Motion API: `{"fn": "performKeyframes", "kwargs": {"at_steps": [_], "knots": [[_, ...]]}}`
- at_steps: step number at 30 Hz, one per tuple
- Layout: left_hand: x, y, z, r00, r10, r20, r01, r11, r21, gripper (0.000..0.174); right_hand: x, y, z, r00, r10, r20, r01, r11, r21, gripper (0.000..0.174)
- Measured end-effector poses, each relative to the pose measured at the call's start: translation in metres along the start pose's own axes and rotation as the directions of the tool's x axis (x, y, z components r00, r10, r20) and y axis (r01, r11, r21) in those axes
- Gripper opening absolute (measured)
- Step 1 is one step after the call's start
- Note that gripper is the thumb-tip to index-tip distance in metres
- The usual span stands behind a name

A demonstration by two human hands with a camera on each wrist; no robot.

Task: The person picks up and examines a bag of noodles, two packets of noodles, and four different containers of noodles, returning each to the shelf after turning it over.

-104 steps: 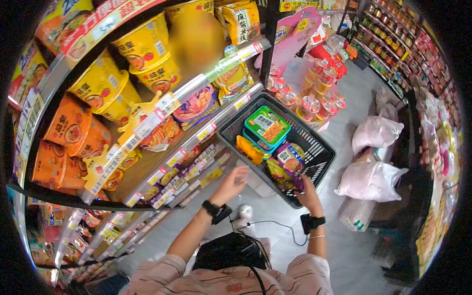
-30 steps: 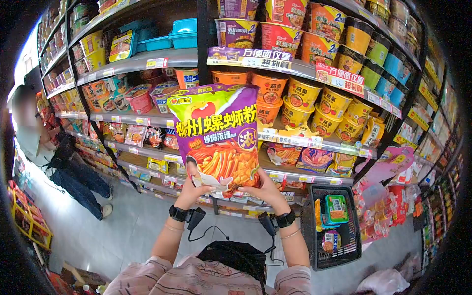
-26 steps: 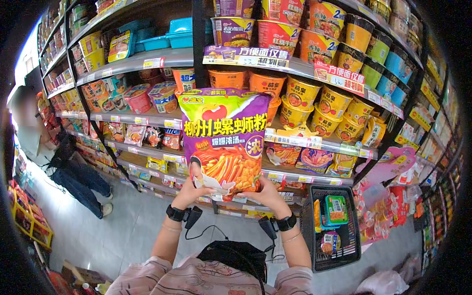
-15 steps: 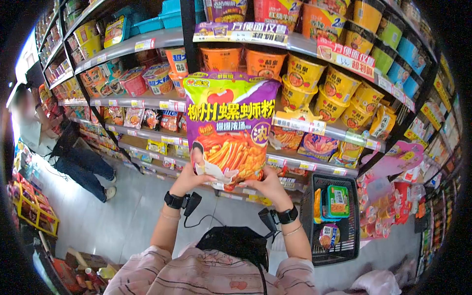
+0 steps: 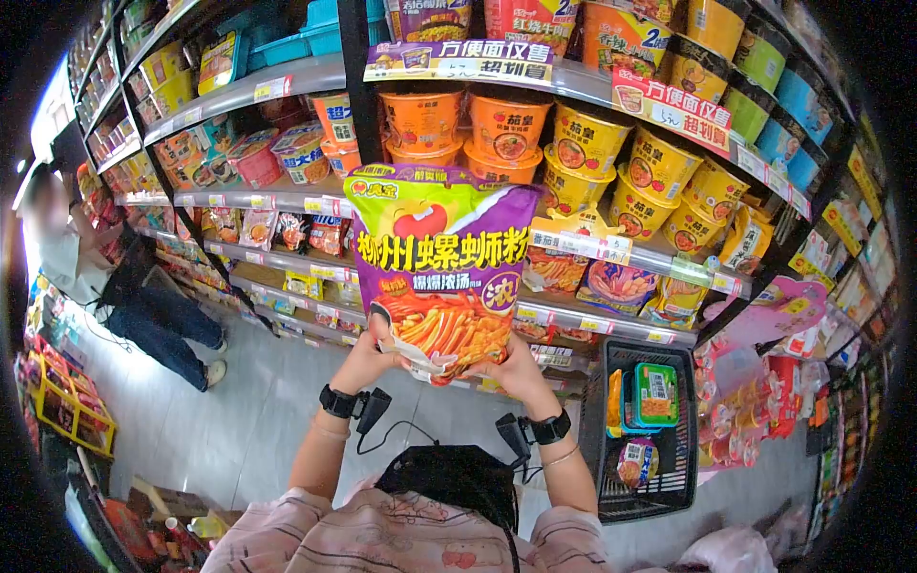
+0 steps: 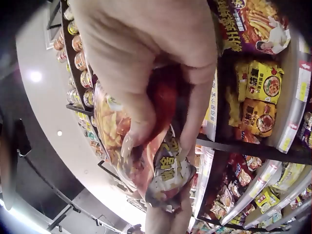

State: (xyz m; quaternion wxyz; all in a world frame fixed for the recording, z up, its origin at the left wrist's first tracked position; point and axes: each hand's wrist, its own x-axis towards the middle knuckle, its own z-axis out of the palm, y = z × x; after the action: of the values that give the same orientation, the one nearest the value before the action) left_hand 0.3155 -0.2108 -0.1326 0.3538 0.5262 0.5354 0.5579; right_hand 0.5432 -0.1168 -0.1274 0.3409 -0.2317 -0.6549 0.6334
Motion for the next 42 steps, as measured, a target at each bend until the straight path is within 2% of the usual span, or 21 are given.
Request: {"fn": "performKeyframes", "kwargs": {"at_steps": [3, 5, 7, 10, 13, 15, 17, 21, 23, 27, 30, 33, 36, 39, 40, 42], "knots": [[0.004, -0.008, -0.001, 0.999, -0.027, 0.044, 0.027, 1.0, 0.007, 0.023, -0.002, 0.001, -0.004, 1.0, 0.029, 0.002, -0.029, 0.998, -0.054, 0.056], [0.006, -0.009, 0.003, 0.998, -0.02, 0.057, 0.024, 0.998, -0.065, 0.023, -0.003, -0.002, -0.009, 0.993, 0.119, 0.008, -0.119, 0.992, -0.044, 0.058], [0.006, -0.008, 0.004, 0.997, -0.047, 0.067, 0.049, 0.999, -0.023, 0.021, -0.006, -0.013, -0.008, 0.987, 0.159, -0.007, -0.159, 0.983, -0.088, 0.058], [0.003, -0.016, 0.007, 0.993, -0.063, 0.1, 0.066, 0.997, -0.034, 0.023, -0.011, 0.0, -0.017, 0.98, 0.17, 0.104, -0.17, 0.985, -0.01, 0.055], [-0.001, -0.014, 0.01, 0.986, -0.044, 0.163, 0.057, 0.996, -0.074, 0.027, -0.022, 0.005, -0.017, 0.98, 0.179, 0.083, -0.186, 0.979, 0.086, 0.052], [-0.006, -0.01, 0.013, 0.983, -0.028, 0.183, 0.046, 0.994, -0.096, 0.031, -0.029, 0.015, -0.017, 0.995, 0.096, 0.014, -0.097, 0.988, 0.117, 0.047], [-0.009, 0.012, 0.017, 0.972, -0.069, 0.226, 0.098, 0.988, -0.122, 0.031, -0.036, 0.028, -0.016, 0.999, 0.01, -0.045, -0.004, 0.991, 0.137, 0.041], [-0.018, 0.022, 0.018, 0.954, -0.11, 0.28, 0.186, 0.947, -0.262, 0.032, -0.049, 0.043, -0.018, 0.987, 0.043, -0.155, 0.0, 0.963, 0.268, 0.038], [-0.02, 0.019, 0.018, 0.967, -0.108, 0.231, 0.151, 0.973, -0.174, 0.028, -0.055, 0.049, -0.018, 0.981, 0.074, -0.181, -0.006, 0.937, 0.349, 0.04], [-0.026, 0.014, 0.023, 0.983, -0.086, 0.164, 0.086, 0.996, 0.006, 0.021, -0.057, 0.053, -0.018, 0.983, 0.036, -0.178, 0.031, 0.931, 0.364, 0.042], [-0.029, 0.012, 0.027, 0.994, -0.073, 0.087, 0.069, 0.997, 0.046, 0.02, -0.062, 0.055, -0.014, 0.979, 0.009, -0.204, 0.056, 0.949, 0.309, 0.042], [-0.03, -0.001, 0.034, 0.999, -0.051, 0.005, 0.051, 0.999, 0.004, 0.019, -0.064, 0.047, -0.012, 0.973, 0.008, -0.229, 0.055, 0.962, 0.266, 0.043], [-0.032, -0.001, 0.034, 0.999, -0.039, 0.024, 0.039, 0.999, 0.012, 0.022, -0.069, 0.048, -0.012, 0.972, 0.031, -0.231, 0.042, 0.951, 0.305, 0.043], [-0.032, 0.007, 0.034, 0.99, -0.117, 0.081, 0.118, 0.993, -0.008, 0.027, -0.075, 0.037, -0.015, 0.969, 0.054, -0.239, 0.031, 0.94, 0.339, 0.043], [-0.031, 0.005, 0.033, 0.986, -0.133, 0.102, 0.13, 0.991, 0.037, 0.031, -0.076, 0.033, -0.015, 0.969, 0.088, -0.229, 0.0, 0.933, 0.36, 0.044], [-0.023, 0.005, 0.036, 0.986, -0.136, 0.096, 0.135, 0.991, 0.013, 0.032, -0.076, 0.026, -0.015, 0.957, 0.087, -0.277, 0.005, 0.949, 0.314, 0.042]]}}
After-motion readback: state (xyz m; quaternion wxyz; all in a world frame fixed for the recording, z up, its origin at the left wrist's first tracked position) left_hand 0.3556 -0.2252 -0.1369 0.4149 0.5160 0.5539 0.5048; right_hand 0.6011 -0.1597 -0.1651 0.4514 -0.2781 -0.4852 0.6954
